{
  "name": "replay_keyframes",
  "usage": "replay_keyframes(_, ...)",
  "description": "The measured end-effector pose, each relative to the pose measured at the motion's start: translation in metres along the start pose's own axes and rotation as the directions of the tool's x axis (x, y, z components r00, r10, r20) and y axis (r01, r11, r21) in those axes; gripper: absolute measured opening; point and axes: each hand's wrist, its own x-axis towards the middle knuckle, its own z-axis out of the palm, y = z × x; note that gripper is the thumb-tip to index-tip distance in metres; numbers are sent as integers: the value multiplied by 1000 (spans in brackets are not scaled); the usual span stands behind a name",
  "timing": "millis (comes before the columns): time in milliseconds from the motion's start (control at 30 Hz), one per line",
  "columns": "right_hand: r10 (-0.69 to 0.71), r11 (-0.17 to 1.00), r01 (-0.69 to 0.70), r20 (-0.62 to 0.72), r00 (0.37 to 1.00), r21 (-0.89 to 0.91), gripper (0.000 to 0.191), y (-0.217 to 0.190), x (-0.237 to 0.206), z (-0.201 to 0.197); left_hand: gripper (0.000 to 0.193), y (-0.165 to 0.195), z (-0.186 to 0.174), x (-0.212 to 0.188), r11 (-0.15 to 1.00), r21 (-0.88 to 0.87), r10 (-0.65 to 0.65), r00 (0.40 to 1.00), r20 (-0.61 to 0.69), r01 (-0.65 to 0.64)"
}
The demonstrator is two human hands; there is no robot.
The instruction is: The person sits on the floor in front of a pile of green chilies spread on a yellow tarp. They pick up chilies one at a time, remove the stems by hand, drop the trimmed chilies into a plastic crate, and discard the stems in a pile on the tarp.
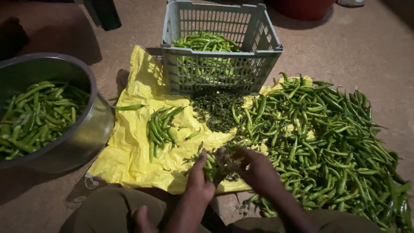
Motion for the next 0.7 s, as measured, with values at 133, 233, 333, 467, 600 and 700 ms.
replay_keyframes(133, 83, 994, -68, -178, 981, 87, 39, 38, 7, -63, 34, 19, 9, -20, 994, -114, -16, 992, -125, 2)
replay_keyframes(233, 288, 935, -323, -219, 932, -148, 41, 113, -3, -113, 35, 75, 16, -32, 987, -155, 25, 997, -75, -36)
replay_keyframes(333, 268, 942, -315, -305, 914, -114, 44, 194, -6, -139, 36, 182, 31, -56, 936, -329, 188, 968, 169, -125)
replay_keyframes(467, 446, 883, -464, -171, 879, -80, 42, 252, -5, -141, 36, 322, 54, -96, 728, -437, 611, 789, 63, -529)
replay_keyframes(600, 390, 894, -427, -231, 891, -138, 48, 232, 17, -105, 36, 370, 63, -89, 717, -238, 684, 727, 58, -655)
replay_keyframes(700, 265, 807, -261, -70, 962, -530, 65, 202, 26, -77, 40, 357, 42, -77, 728, -96, 685, 725, 72, -679)
